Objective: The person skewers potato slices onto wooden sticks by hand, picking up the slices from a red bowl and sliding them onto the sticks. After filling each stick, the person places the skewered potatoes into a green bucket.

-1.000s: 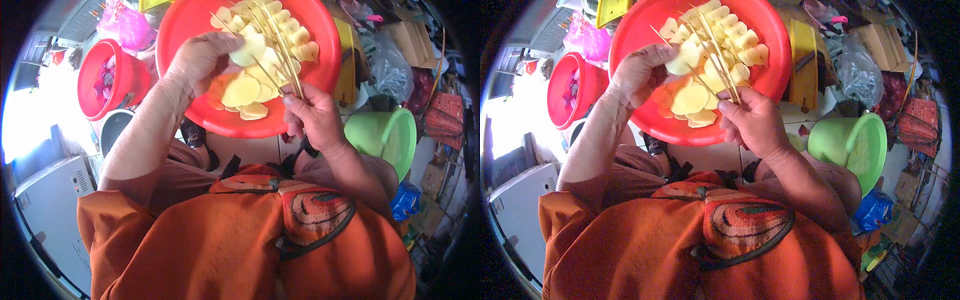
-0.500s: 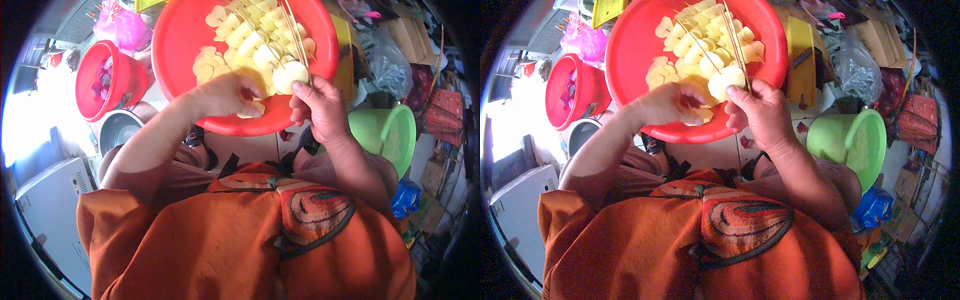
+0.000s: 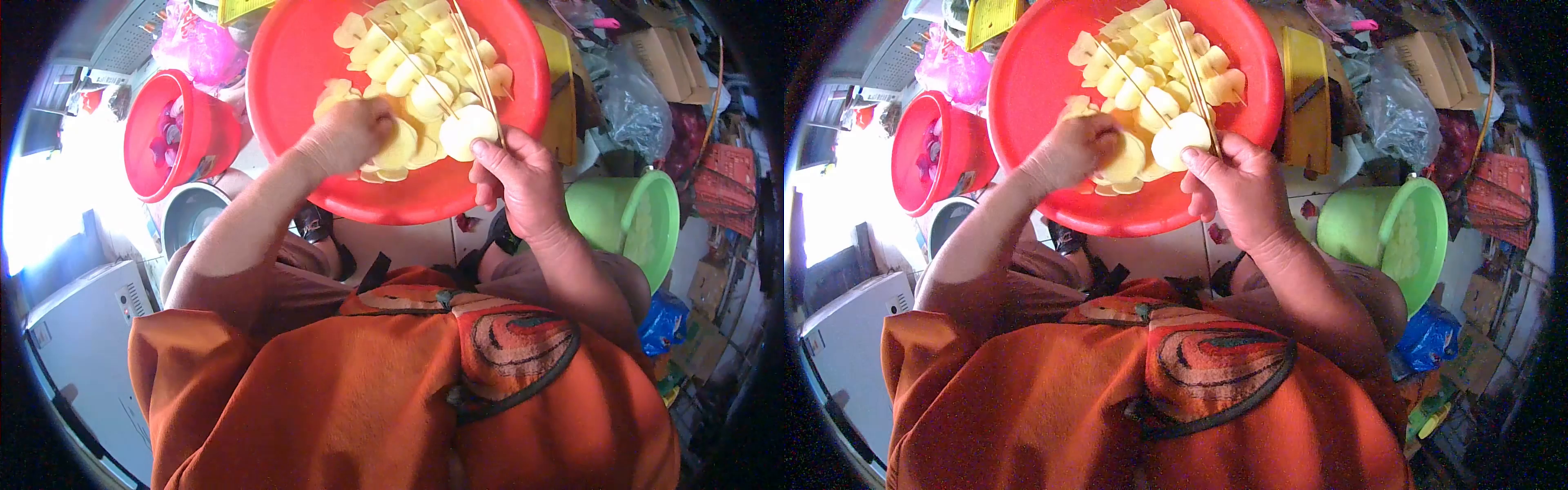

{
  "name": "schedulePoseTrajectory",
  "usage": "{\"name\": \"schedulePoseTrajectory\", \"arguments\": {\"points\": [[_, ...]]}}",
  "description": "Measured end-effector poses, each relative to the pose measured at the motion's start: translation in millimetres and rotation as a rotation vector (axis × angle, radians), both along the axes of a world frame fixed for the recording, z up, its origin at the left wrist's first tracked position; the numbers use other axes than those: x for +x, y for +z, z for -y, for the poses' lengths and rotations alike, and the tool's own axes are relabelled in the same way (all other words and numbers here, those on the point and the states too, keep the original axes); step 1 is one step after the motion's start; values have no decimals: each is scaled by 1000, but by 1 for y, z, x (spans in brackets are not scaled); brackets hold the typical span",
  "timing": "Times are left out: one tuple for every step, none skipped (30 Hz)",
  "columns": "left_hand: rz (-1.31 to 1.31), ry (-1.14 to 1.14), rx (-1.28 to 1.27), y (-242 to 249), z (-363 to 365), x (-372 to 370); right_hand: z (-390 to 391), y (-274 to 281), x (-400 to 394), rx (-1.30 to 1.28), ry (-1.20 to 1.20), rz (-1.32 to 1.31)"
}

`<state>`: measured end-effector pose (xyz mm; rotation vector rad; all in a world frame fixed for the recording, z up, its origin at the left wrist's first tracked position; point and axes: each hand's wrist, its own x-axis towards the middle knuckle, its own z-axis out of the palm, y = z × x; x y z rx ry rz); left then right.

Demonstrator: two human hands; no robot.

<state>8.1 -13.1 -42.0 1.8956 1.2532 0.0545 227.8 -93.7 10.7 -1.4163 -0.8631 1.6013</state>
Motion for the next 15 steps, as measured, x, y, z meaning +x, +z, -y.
{"name": "schedulePoseTrajectory", "arguments": {"points": [[54, 75, -122, 1, -8, -6, 0, -1, 0, 7, 4, 8], [1, 3, -24, -5, -14, -13, 0, -1, 0, 14, 9, 17], [1, 4, -23, -4, -14, -15, 0, -1, 0, 14, 10, 16], [4, 41, -47, -4, -14, -17, 0, -1, 0, 7, 12, 22], [8, 79, -72, -3, -14, -18, 0, -1, -1, -1, 14, 27], [7, 79, -72, 1, -14, -17, 0, -2, -1, -2, 14, 27], [-10, 165, -167, 8, -14, -13, 0, -2, -1, -1, 15, 32], [-26, 251, -261, 12, -14, -10, 0, -2, -1, -1, 15, 37], [-26, 252, -261, 3, -14, -14, -1, -2, -1, -1, 16, 38], [-14, 186, -66, -10, -12, -18, -1, -1, -2, -7, 21, 39], [-2, 119, 129, -20, -12, -23, -1, -1, -3, -12, 26, 40], [-2, 120, 130, -19, -12, -22, -2, -1, -3, -12, 27, 40], [-34, 110, 164, -18, -11, -20, -2, -1, -3, -13, 27, 39], [-65, 100, 198, -16, -10, -17, -2, -1, -3, -15, 28, 38], [-66, 101, 198, -12, -9, -14, -2, -1, -3, -15, 28, 38]]}}
